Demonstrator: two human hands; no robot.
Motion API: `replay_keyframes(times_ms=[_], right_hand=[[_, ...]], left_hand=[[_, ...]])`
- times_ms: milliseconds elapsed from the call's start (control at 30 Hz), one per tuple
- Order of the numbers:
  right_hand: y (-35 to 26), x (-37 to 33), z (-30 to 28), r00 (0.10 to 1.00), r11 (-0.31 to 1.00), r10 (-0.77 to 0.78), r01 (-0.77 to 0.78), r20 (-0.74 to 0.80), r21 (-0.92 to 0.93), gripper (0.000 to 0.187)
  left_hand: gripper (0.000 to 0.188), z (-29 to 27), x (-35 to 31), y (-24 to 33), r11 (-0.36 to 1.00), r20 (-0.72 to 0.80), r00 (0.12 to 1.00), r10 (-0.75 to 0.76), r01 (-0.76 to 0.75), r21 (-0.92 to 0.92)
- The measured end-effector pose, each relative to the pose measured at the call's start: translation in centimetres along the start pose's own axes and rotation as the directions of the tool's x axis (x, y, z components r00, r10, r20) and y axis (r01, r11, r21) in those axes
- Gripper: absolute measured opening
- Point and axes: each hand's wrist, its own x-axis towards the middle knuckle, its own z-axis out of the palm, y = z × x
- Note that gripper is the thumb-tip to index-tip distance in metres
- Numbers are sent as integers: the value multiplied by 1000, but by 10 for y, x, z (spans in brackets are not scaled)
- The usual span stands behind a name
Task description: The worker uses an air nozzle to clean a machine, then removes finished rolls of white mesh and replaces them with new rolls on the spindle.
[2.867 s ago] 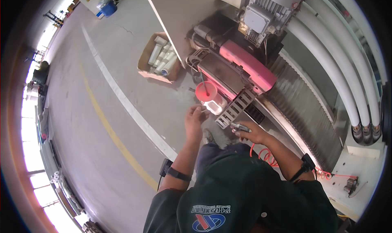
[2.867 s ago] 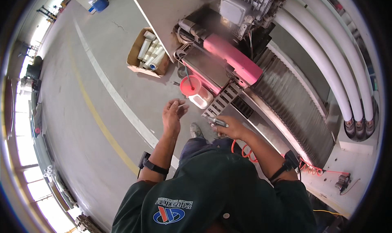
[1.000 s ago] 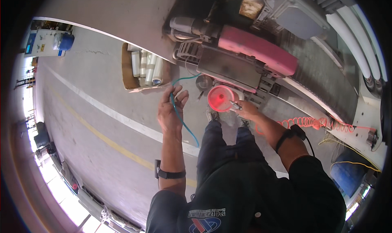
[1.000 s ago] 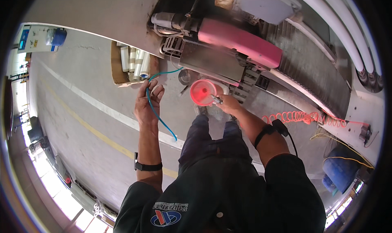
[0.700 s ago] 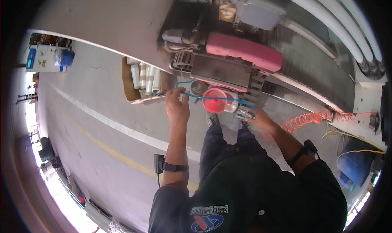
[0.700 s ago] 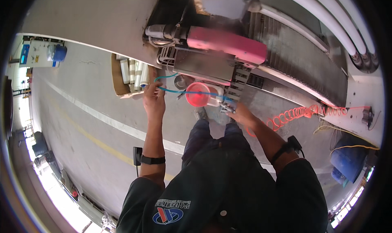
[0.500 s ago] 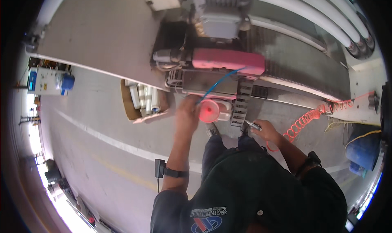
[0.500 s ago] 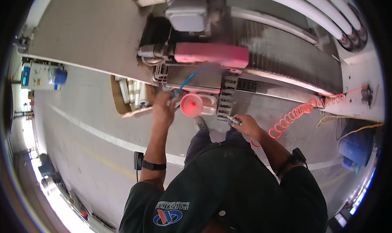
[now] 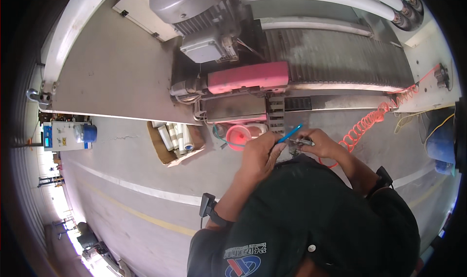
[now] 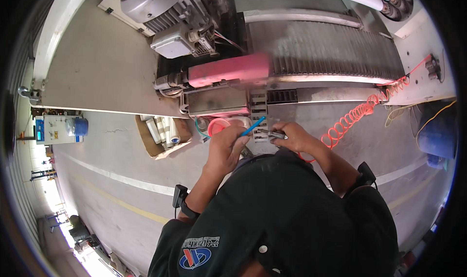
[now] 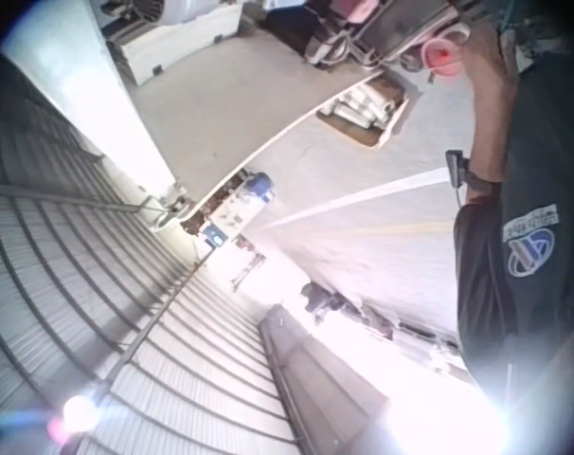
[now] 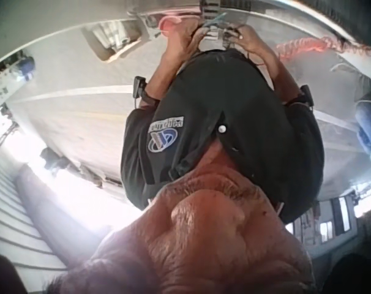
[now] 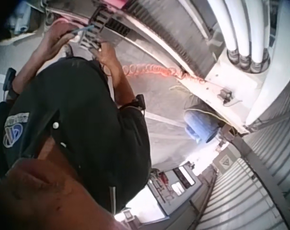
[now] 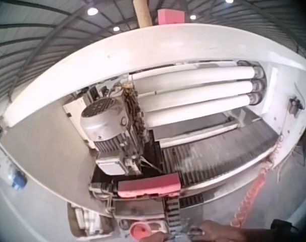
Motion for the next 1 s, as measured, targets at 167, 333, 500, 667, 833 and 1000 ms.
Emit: replay_keyframes(times_ms=[167, 333, 500, 667, 833, 1000], right_hand=[[-25, -3, -20, 989, 987, -144, 141, 39, 75, 36], [-71, -1, -39, 928, 937, -334, 307, 167, 166, 35], [-99, 1, -45, 875, 924, -379, 339, 302, 177, 32], [-101, 1, -41, 880, 932, -353, 300, 317, 204, 31], [-99, -1, -35, 870, 928, -364, 308, 332, 211, 33], [-104, -8, -36, 864, 947, -313, 253, 395, 197, 30]], left_hand=[[26, -6, -6, 29, 982, -49, 982, -181, 178, -60], [16, -12, -28, 34, 983, -194, 977, -85, 50, -178], [19, -12, -43, 40, 987, -86, 987, -138, 130, -93], [19, -3, -56, 37, 957, -126, 966, -227, 197, -212], [12, -7, -57, 45, 973, -77, 973, -216, 207, -103], [14, -6, -57, 45, 997, -55, 996, -69, 71, 20]])
